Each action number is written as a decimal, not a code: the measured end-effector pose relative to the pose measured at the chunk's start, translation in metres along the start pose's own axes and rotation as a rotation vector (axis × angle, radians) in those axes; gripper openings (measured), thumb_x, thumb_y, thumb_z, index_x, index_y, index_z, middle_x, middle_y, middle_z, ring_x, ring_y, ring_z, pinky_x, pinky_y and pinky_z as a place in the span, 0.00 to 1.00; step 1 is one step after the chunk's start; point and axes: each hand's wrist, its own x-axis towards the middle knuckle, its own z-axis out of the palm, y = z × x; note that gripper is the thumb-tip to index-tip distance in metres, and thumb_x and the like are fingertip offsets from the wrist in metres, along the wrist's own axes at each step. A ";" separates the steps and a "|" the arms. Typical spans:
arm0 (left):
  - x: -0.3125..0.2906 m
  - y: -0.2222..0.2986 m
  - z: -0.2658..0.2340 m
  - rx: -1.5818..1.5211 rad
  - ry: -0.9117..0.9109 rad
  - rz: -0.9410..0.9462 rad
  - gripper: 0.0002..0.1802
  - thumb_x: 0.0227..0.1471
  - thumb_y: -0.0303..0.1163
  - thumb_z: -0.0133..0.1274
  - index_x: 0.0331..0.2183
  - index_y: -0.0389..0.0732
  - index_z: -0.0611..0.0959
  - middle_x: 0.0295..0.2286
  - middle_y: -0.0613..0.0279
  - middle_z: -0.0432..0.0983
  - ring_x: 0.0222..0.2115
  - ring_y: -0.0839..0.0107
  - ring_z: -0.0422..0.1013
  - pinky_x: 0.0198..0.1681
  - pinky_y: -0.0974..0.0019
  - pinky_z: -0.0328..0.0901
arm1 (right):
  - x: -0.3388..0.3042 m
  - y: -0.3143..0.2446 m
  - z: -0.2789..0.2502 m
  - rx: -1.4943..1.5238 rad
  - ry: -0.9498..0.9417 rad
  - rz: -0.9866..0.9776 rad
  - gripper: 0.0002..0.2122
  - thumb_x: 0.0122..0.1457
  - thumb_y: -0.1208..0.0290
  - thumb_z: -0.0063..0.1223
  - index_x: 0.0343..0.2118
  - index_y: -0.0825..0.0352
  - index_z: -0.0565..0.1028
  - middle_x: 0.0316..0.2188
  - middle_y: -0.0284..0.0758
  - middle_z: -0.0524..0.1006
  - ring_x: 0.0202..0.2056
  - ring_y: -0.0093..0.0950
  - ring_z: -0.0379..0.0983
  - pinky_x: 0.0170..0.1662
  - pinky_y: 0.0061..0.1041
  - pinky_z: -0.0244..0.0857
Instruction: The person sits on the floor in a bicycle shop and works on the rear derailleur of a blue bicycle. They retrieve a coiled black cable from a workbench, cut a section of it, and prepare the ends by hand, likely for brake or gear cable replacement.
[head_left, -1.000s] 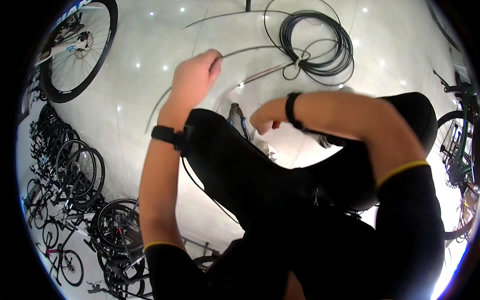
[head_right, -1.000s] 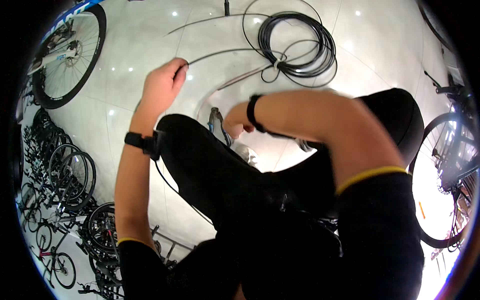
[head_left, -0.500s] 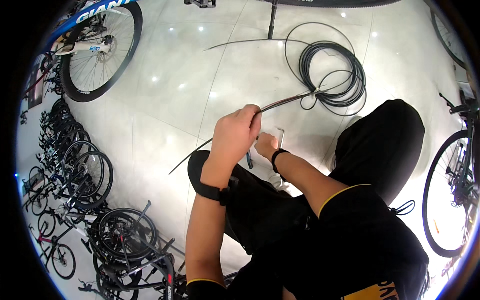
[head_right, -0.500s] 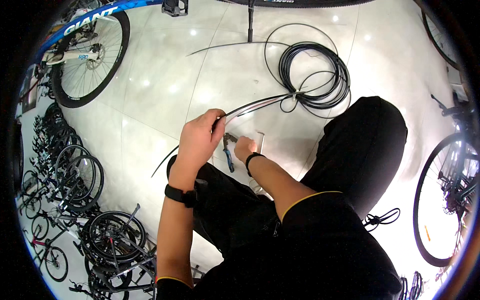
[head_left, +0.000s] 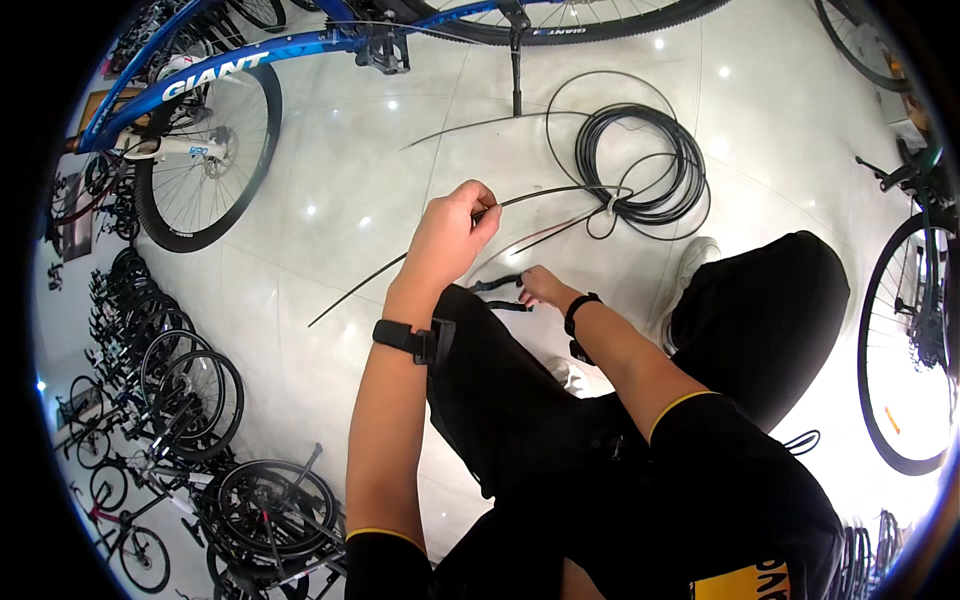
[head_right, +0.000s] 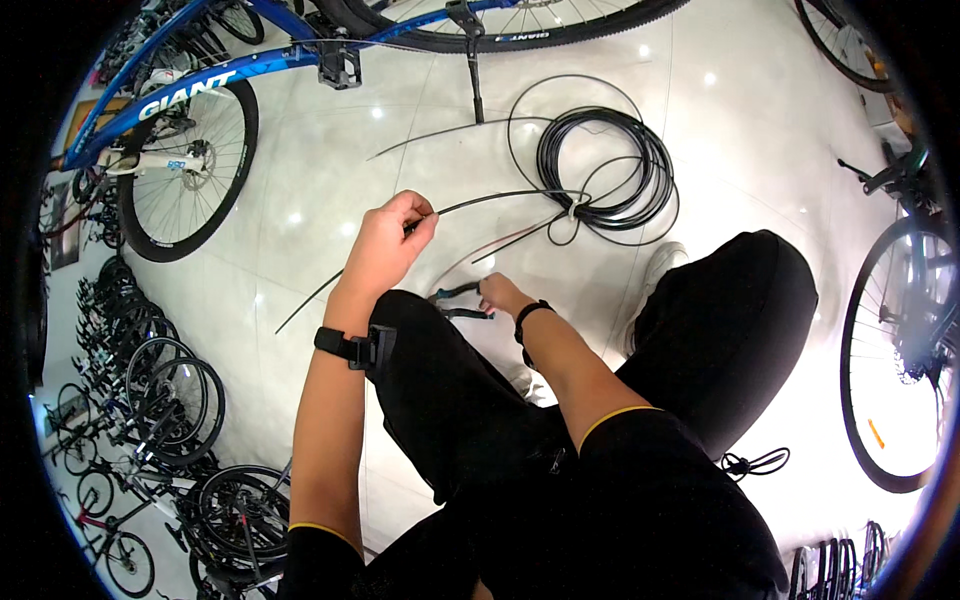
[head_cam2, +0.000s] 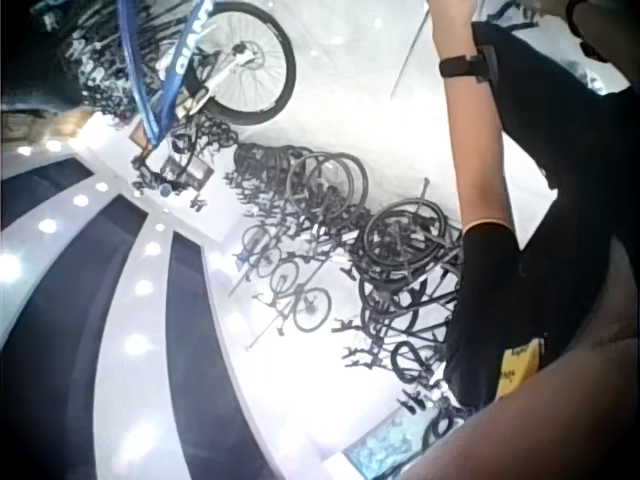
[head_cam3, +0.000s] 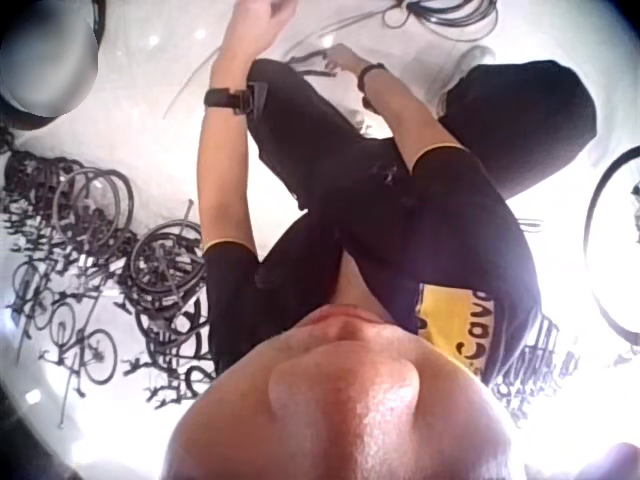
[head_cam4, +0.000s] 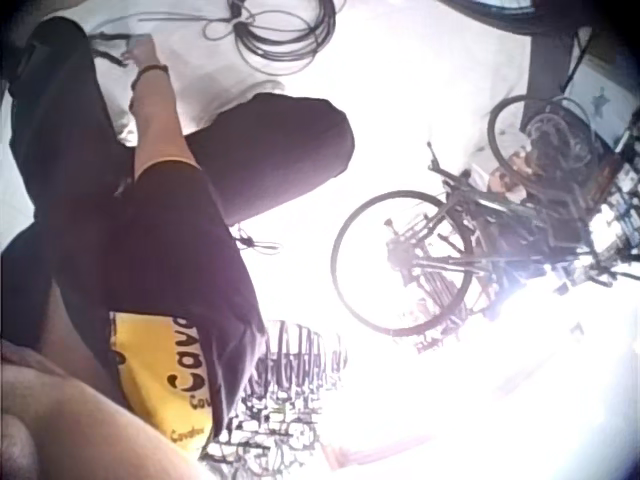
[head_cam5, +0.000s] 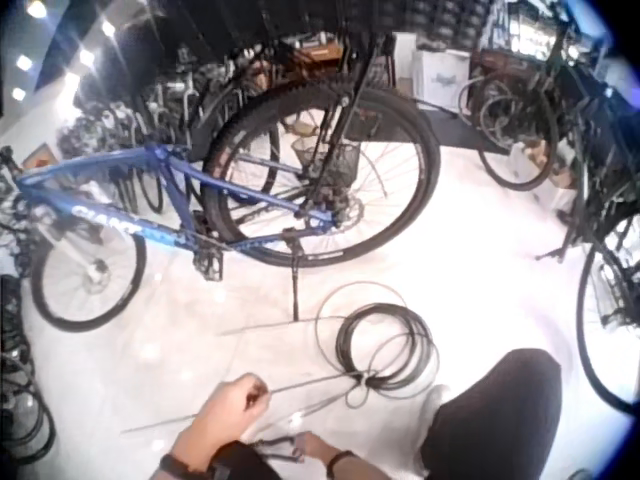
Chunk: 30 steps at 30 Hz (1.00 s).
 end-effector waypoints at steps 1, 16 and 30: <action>0.001 -0.001 0.002 0.001 -0.004 -0.013 0.07 0.53 0.27 0.55 0.32 0.33 0.77 0.23 0.57 0.77 0.23 0.73 0.70 0.29 0.71 0.65 | 0.003 -0.003 0.005 -0.173 0.078 -0.033 0.19 0.59 0.62 0.41 0.39 0.76 0.75 0.36 0.51 0.79 0.37 0.44 0.77 0.40 0.40 0.70; -0.018 0.001 0.013 -0.042 -0.001 -0.100 0.07 0.51 0.26 0.56 0.32 0.33 0.78 0.23 0.55 0.79 0.23 0.70 0.73 0.31 0.71 0.67 | 0.039 0.016 0.080 -1.577 0.391 -0.532 0.12 0.58 0.68 0.47 0.44 0.65 0.73 0.42 0.38 0.73 0.45 0.38 0.69 0.48 0.42 0.63; 0.022 0.004 -0.009 -0.142 -0.082 -0.052 0.09 0.51 0.28 0.56 0.31 0.32 0.78 0.23 0.56 0.78 0.22 0.69 0.72 0.28 0.67 0.66 | -0.178 -0.142 -0.087 -0.858 0.100 -0.265 0.18 0.49 0.60 0.52 0.32 0.74 0.74 0.27 0.47 0.78 0.31 0.44 0.75 0.38 0.38 0.68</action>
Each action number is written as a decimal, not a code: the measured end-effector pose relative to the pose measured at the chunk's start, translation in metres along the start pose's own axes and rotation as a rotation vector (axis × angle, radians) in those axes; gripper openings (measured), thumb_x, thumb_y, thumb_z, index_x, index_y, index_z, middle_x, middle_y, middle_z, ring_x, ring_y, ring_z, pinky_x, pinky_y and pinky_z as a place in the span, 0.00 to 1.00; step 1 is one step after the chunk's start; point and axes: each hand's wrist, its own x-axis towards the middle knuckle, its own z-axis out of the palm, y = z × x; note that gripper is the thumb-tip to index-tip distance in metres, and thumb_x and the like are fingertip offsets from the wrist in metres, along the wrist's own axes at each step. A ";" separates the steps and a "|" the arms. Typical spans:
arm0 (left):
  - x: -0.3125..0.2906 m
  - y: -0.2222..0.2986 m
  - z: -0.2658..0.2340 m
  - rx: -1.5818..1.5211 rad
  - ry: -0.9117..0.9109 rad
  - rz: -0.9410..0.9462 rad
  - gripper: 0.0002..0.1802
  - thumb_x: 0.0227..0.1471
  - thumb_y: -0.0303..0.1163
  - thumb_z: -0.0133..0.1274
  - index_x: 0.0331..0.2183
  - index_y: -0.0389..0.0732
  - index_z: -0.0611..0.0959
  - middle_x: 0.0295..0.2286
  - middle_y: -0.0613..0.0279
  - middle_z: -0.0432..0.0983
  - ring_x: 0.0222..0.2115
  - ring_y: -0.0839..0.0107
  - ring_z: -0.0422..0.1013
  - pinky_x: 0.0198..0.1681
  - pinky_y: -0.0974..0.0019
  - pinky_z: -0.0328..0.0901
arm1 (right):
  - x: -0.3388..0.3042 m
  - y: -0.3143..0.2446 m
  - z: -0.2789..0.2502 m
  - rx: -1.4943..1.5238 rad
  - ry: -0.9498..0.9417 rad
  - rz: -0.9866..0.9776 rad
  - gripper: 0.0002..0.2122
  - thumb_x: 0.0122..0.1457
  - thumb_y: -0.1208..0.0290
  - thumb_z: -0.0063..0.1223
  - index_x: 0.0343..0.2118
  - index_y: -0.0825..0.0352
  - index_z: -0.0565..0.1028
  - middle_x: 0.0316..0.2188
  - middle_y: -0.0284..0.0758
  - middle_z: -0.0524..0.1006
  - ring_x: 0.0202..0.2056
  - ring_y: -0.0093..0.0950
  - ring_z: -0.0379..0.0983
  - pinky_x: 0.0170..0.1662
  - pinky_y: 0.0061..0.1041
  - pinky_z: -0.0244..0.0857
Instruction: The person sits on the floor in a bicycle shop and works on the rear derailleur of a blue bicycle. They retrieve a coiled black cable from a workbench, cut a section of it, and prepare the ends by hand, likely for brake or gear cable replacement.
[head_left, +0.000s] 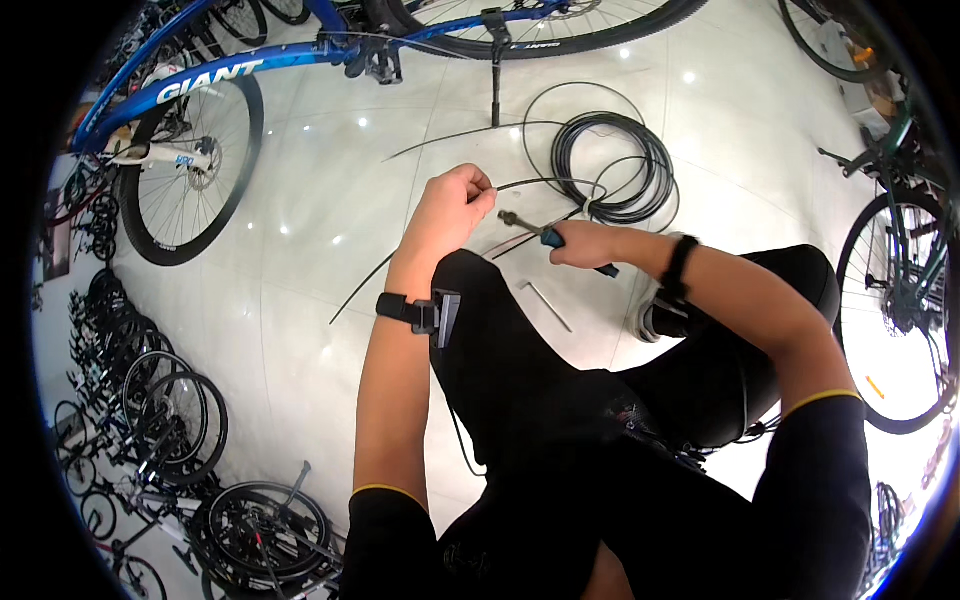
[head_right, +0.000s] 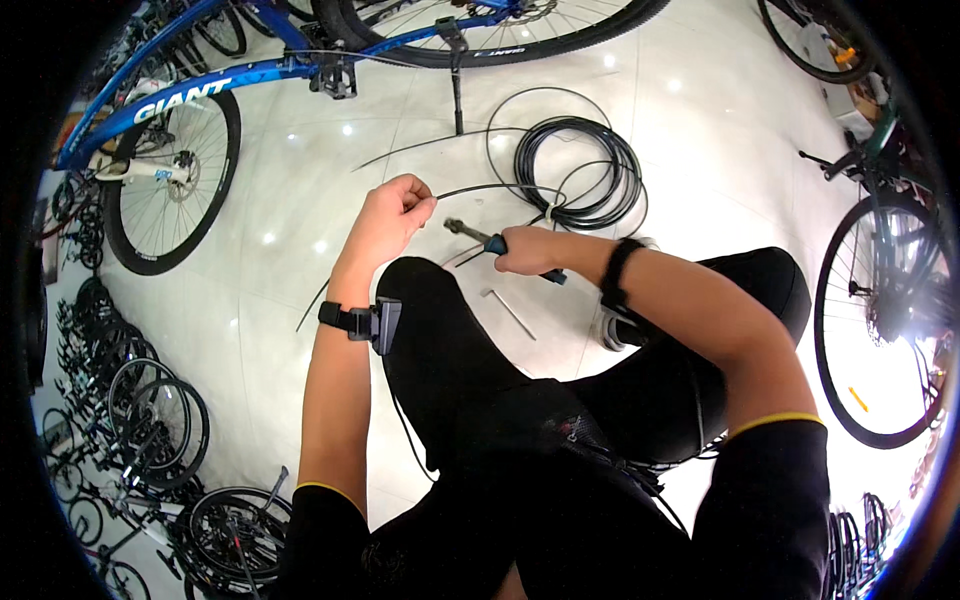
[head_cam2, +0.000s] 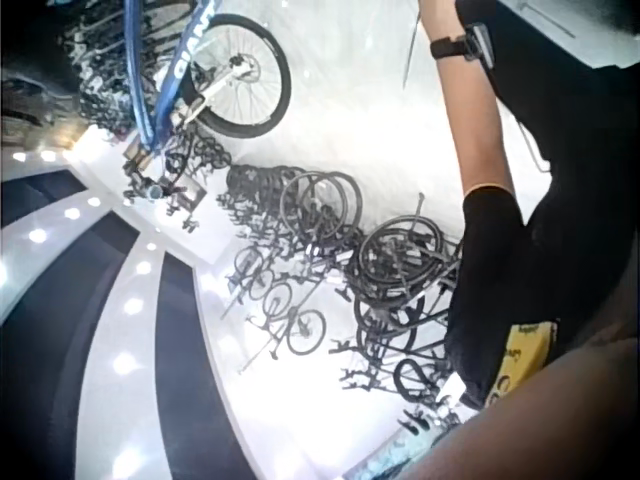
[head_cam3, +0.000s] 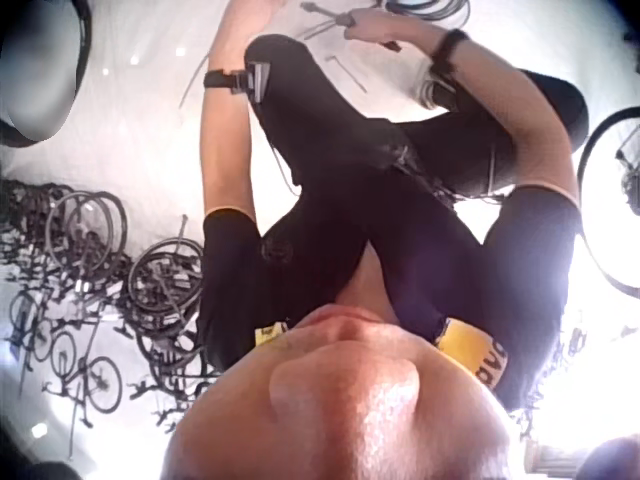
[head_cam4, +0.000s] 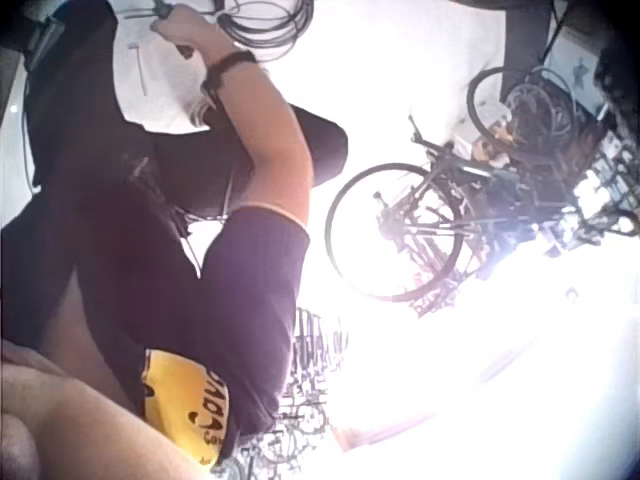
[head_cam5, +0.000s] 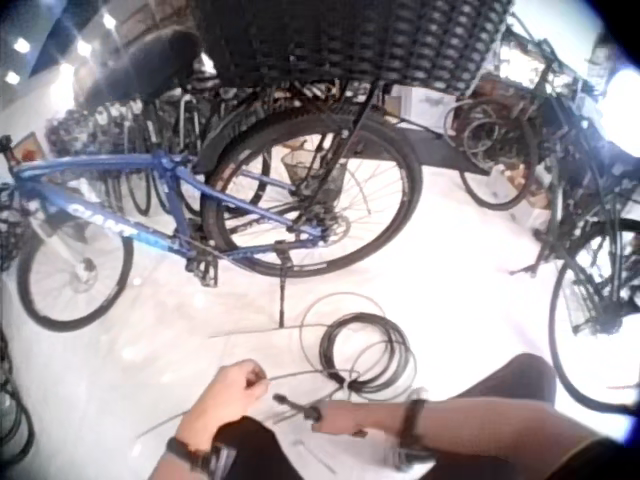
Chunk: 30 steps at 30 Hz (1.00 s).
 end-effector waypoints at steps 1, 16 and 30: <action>-0.004 0.005 0.000 0.004 -0.003 -0.013 0.09 0.51 0.28 0.56 0.31 0.31 0.78 0.23 0.56 0.78 0.22 0.69 0.72 0.28 0.67 0.66 | -0.025 -0.015 -0.014 0.079 0.025 0.015 0.18 0.49 0.60 0.53 0.34 0.74 0.74 0.27 0.46 0.78 0.31 0.44 0.75 0.38 0.37 0.68; -0.019 0.010 0.047 -0.183 0.030 0.047 0.07 0.54 0.27 0.54 0.30 0.32 0.77 0.19 0.64 0.73 0.17 0.79 0.63 0.19 0.73 0.57 | -0.071 -0.043 0.027 0.739 0.266 -0.060 0.34 0.47 0.80 0.48 0.61 0.69 0.58 0.31 0.34 0.71 0.30 0.24 0.67 0.36 0.23 0.64; 0.021 0.002 0.023 -0.301 -0.034 0.084 0.06 0.55 0.26 0.53 0.32 0.32 0.76 0.21 0.65 0.74 0.21 0.80 0.66 0.24 0.74 0.61 | -0.044 -0.040 -0.004 0.906 0.122 -0.113 0.40 0.46 0.84 0.48 0.66 0.66 0.50 0.56 0.42 0.66 0.61 0.32 0.59 0.60 0.25 0.53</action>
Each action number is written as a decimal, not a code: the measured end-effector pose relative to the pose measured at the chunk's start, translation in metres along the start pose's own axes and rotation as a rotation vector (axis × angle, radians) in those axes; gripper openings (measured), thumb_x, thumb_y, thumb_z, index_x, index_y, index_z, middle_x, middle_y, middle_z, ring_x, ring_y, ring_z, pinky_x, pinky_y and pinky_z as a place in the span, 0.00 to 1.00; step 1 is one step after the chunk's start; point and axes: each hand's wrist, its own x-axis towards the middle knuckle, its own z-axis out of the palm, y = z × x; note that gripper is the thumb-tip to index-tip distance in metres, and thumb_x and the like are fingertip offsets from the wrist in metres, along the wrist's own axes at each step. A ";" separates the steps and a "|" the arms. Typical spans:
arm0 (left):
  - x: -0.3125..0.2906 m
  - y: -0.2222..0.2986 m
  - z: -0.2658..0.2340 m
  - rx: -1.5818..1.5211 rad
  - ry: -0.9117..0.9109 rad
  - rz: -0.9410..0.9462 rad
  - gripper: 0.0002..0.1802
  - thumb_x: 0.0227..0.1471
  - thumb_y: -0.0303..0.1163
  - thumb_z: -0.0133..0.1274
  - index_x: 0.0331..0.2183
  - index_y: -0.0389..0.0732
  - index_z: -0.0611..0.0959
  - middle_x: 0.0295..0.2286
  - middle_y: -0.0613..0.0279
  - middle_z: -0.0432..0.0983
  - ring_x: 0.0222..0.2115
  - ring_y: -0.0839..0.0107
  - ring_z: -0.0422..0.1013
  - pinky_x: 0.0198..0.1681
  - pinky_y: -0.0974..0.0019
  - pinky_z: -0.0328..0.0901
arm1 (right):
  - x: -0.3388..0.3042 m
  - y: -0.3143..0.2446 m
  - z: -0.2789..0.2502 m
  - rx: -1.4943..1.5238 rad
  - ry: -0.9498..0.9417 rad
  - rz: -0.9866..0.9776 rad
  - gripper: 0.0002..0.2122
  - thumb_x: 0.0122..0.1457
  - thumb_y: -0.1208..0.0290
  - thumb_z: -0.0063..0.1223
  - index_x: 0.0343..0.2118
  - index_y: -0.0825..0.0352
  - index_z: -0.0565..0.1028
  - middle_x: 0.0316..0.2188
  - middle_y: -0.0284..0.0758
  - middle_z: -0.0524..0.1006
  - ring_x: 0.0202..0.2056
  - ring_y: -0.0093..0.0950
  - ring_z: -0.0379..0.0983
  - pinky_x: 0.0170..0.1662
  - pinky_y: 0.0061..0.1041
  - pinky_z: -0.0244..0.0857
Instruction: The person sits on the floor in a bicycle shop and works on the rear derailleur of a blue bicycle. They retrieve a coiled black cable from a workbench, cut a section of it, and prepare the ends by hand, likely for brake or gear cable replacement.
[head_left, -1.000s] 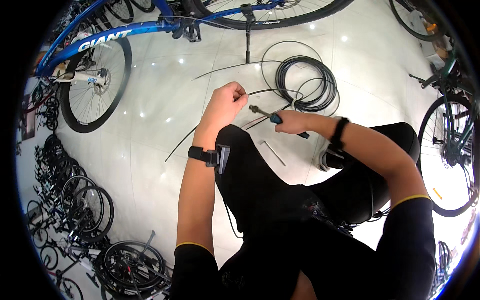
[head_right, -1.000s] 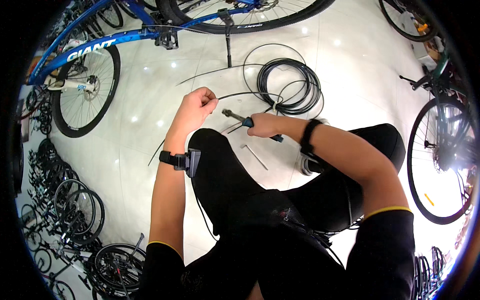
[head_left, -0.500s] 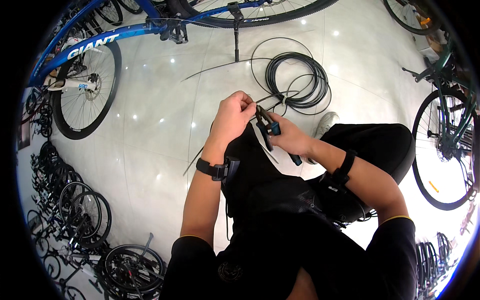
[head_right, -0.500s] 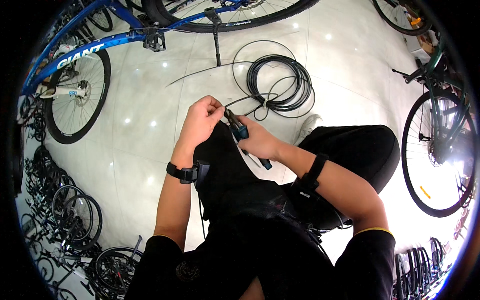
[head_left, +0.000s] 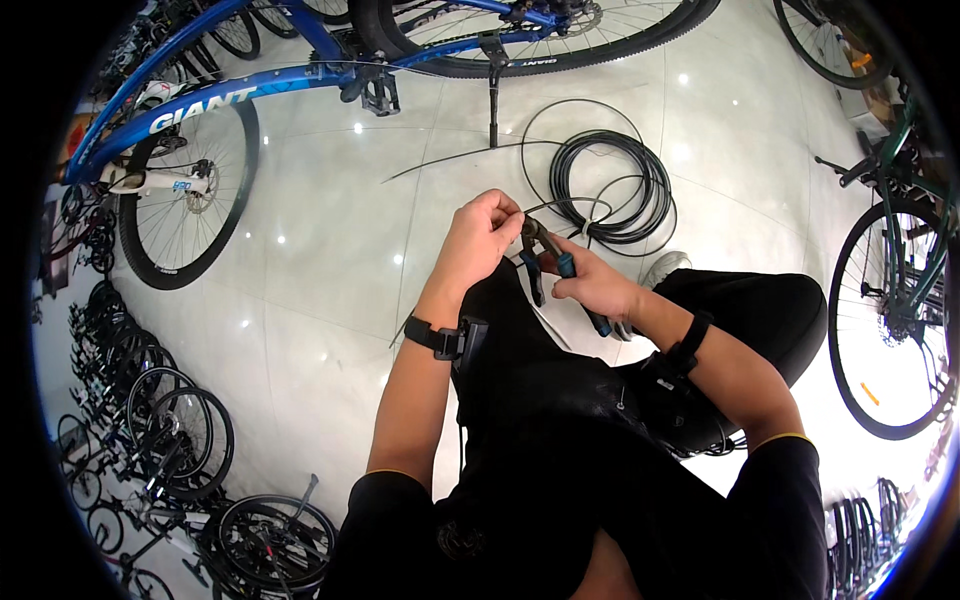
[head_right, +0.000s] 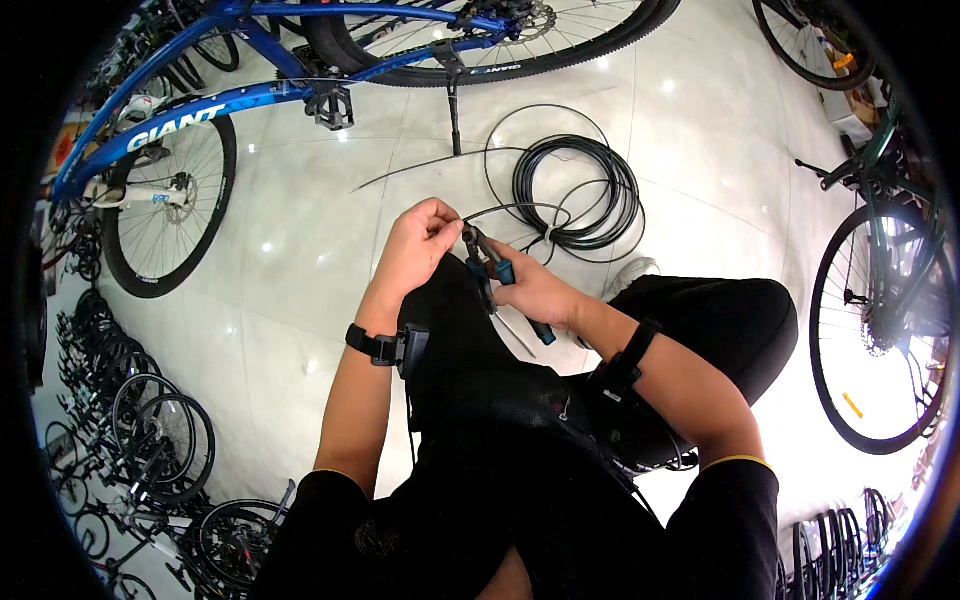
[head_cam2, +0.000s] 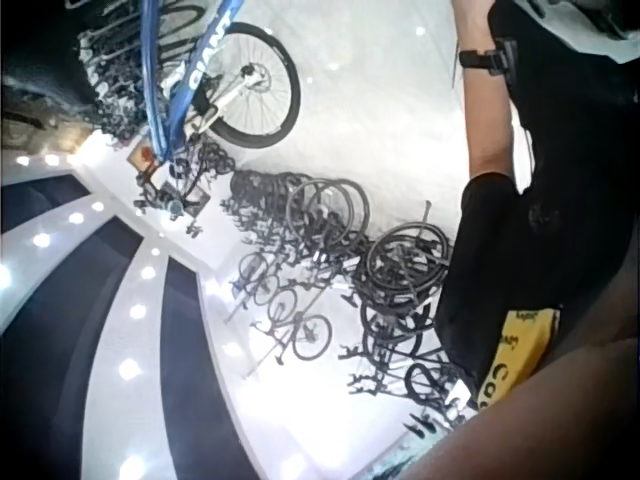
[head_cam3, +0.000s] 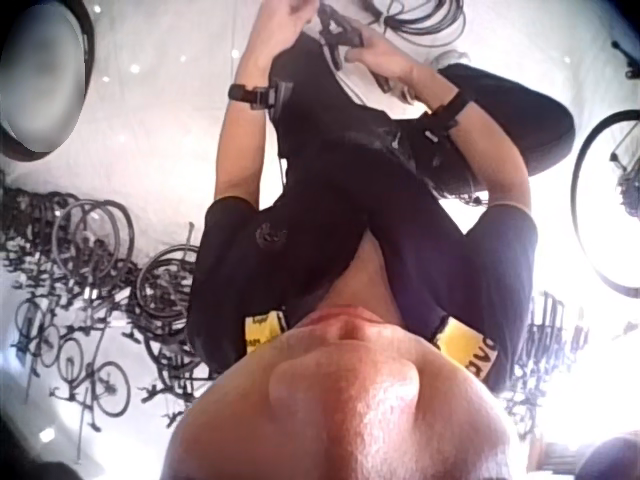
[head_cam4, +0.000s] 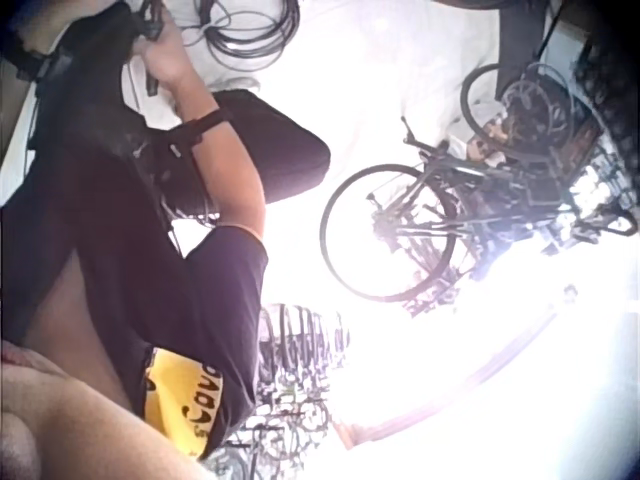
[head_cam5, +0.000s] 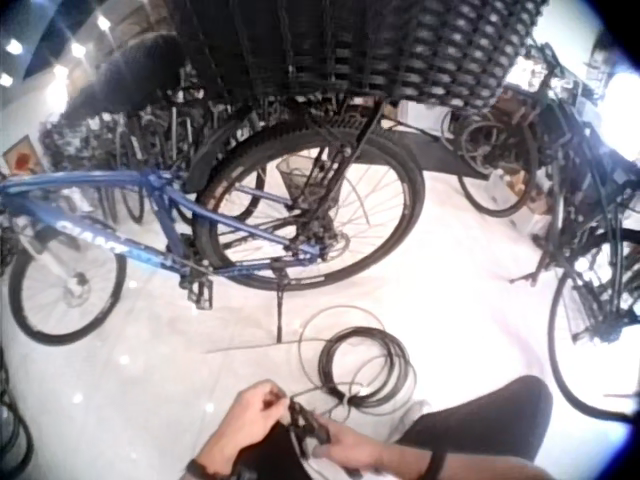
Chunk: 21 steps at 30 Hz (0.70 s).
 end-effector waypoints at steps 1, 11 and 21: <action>0.004 -0.001 -0.001 0.006 -0.003 0.013 0.06 0.55 0.26 0.53 0.32 0.32 0.76 0.21 0.65 0.74 0.21 0.79 0.66 0.25 0.74 0.61 | 0.003 -0.001 -0.001 0.021 -0.002 -0.003 0.40 0.46 0.84 0.48 0.66 0.66 0.49 0.57 0.42 0.65 0.62 0.31 0.58 0.60 0.25 0.52; 0.007 -0.015 0.006 -0.027 -0.009 -0.024 0.06 0.54 0.25 0.53 0.31 0.32 0.77 0.21 0.62 0.76 0.21 0.78 0.69 0.26 0.72 0.64 | 0.010 0.010 -0.010 -0.142 0.050 -0.051 0.39 0.49 0.83 0.47 0.66 0.68 0.47 0.49 0.38 0.69 0.53 0.26 0.65 0.51 0.20 0.59; -0.002 -0.016 0.008 -0.001 0.047 -0.046 0.06 0.55 0.25 0.53 0.34 0.31 0.77 0.22 0.65 0.74 0.23 0.80 0.67 0.27 0.74 0.62 | 0.005 -0.009 -0.003 -0.207 0.074 -0.014 0.37 0.48 0.80 0.48 0.64 0.68 0.51 0.32 0.30 0.68 0.33 0.21 0.64 0.38 0.20 0.63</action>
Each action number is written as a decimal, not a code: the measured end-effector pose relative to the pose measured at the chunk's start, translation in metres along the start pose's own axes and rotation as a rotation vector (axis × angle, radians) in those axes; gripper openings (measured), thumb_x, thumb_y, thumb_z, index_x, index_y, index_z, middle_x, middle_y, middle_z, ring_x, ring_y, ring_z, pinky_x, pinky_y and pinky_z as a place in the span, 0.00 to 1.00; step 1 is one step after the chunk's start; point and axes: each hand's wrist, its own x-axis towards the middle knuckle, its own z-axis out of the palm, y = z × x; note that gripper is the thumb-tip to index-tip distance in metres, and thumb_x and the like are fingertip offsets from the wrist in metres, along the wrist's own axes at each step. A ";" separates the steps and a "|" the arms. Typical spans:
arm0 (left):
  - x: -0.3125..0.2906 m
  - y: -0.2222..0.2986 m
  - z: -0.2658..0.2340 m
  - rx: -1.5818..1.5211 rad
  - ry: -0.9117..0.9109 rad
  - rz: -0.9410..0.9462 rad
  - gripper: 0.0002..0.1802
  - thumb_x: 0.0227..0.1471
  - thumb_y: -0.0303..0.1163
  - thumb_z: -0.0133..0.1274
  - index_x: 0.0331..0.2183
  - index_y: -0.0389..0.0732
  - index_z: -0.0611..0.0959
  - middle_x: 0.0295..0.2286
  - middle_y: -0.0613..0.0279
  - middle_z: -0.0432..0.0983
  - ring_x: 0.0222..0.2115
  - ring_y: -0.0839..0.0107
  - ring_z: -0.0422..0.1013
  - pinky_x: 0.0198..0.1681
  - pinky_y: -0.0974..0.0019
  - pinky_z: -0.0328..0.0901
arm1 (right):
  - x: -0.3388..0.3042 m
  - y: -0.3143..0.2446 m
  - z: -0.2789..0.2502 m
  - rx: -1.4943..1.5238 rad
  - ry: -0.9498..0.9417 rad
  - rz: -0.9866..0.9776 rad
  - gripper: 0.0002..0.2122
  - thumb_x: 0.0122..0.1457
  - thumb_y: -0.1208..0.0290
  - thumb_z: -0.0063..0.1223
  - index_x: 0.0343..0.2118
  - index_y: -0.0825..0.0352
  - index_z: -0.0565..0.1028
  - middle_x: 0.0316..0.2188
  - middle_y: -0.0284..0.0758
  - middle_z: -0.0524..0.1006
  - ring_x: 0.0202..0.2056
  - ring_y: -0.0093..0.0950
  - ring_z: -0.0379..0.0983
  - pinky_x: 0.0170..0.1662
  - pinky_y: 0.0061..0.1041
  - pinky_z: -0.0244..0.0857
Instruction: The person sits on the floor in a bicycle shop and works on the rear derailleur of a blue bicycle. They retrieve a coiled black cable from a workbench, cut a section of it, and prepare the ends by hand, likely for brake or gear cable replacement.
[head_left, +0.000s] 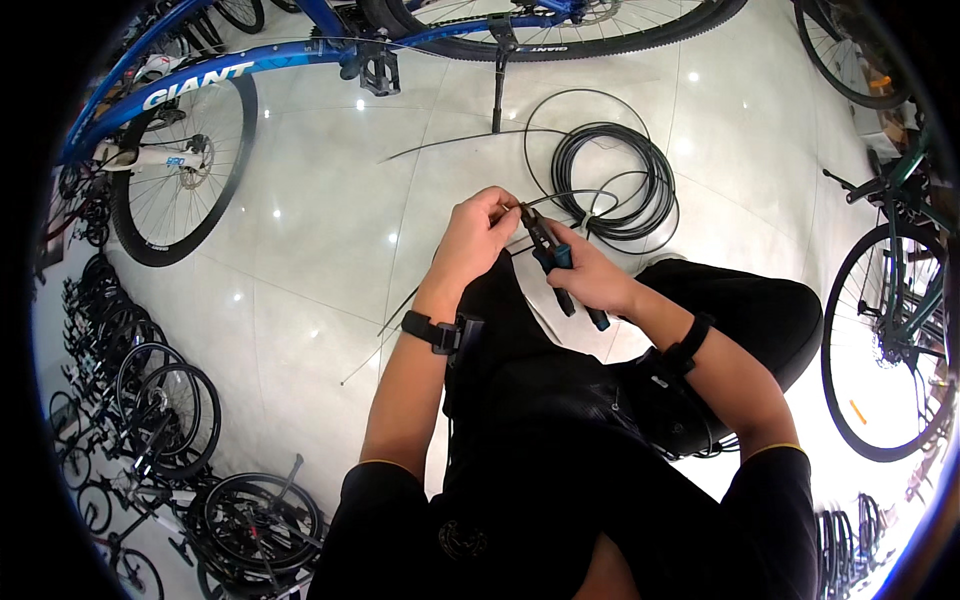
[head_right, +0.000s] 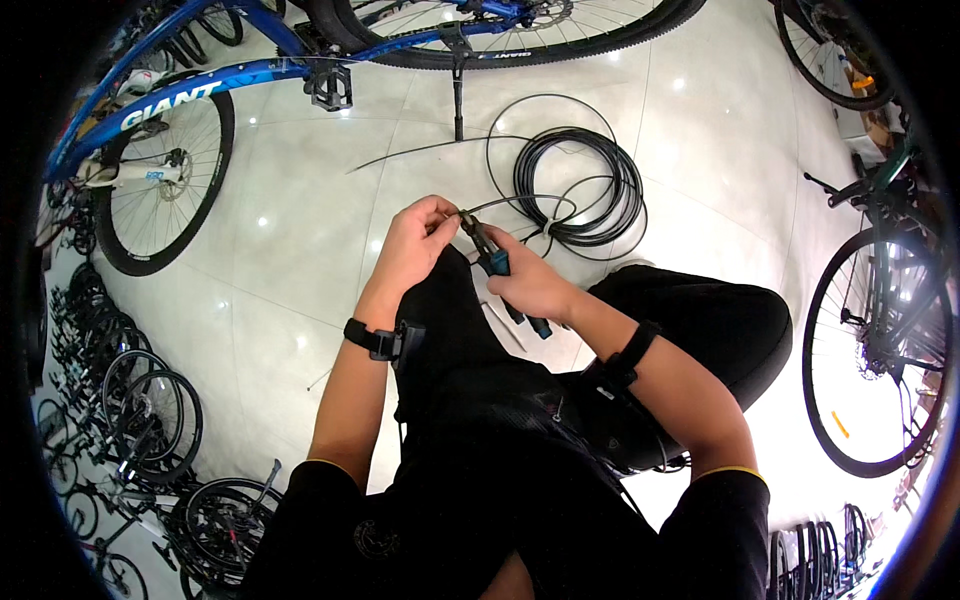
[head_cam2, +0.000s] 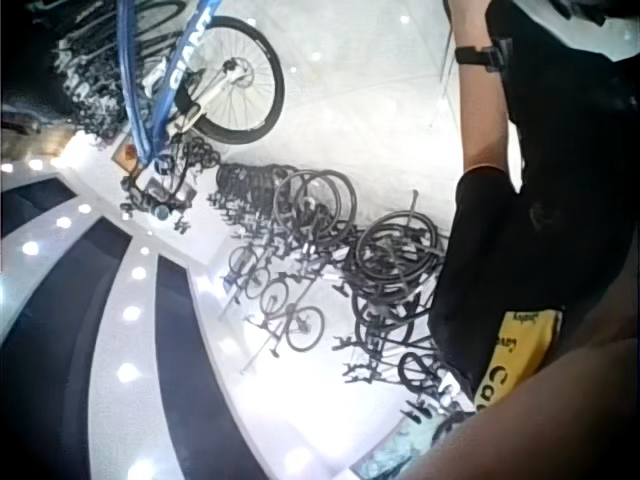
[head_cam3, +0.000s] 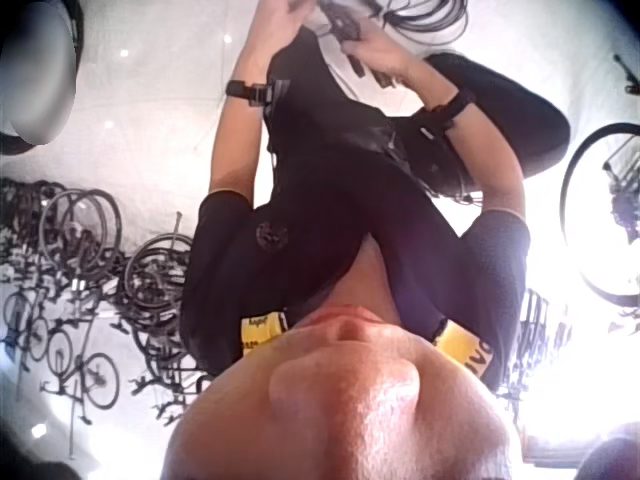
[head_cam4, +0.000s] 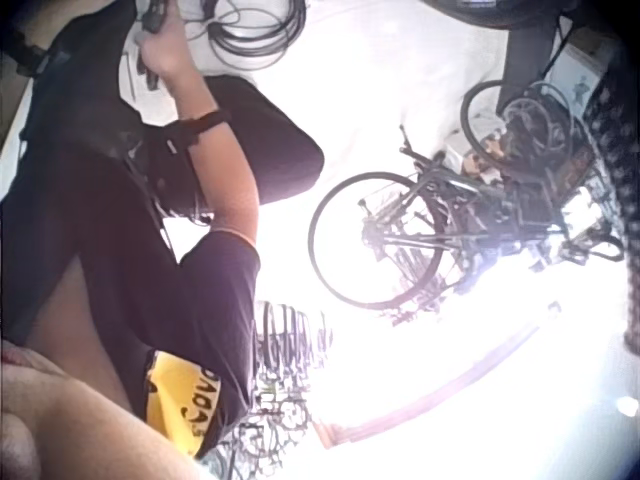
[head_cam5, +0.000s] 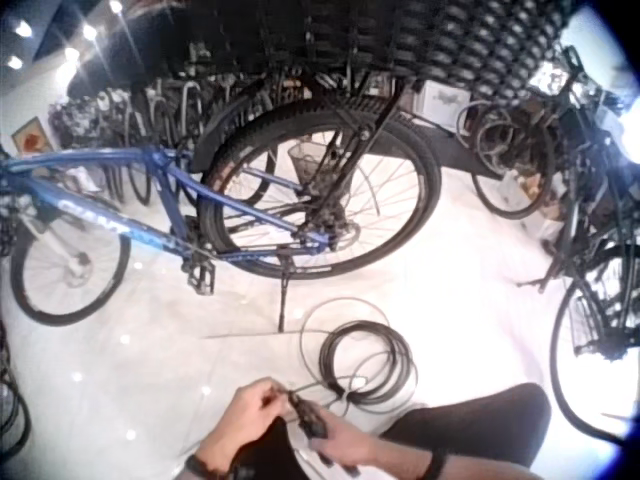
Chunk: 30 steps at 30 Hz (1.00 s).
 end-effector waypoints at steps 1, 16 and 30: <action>-0.001 -0.001 -0.001 0.008 0.007 0.011 0.06 0.55 0.25 0.53 0.34 0.31 0.77 0.22 0.65 0.74 0.23 0.79 0.67 0.27 0.74 0.62 | -0.003 -0.004 0.003 -0.002 0.044 0.020 0.33 0.46 0.76 0.50 0.60 0.73 0.59 0.29 0.35 0.72 0.28 0.25 0.67 0.33 0.25 0.65; -0.041 -0.031 -0.019 0.324 -0.137 -0.073 0.11 0.57 0.31 0.49 0.32 0.32 0.80 0.20 0.59 0.75 0.22 0.70 0.70 0.29 0.67 0.65 | 0.010 0.060 -0.018 -0.196 0.210 0.175 0.14 0.45 0.66 0.54 0.21 0.77 0.74 0.18 0.43 0.75 0.22 0.31 0.71 0.29 0.31 0.65; -0.061 -0.093 -0.059 0.460 0.183 0.027 0.12 0.57 0.33 0.49 0.35 0.34 0.80 0.25 0.48 0.76 0.24 0.57 0.71 0.32 0.62 0.66 | 0.043 0.169 -0.028 -0.884 0.263 0.355 0.16 0.49 0.62 0.54 0.25 0.75 0.77 0.29 0.54 0.78 0.34 0.49 0.76 0.40 0.40 0.70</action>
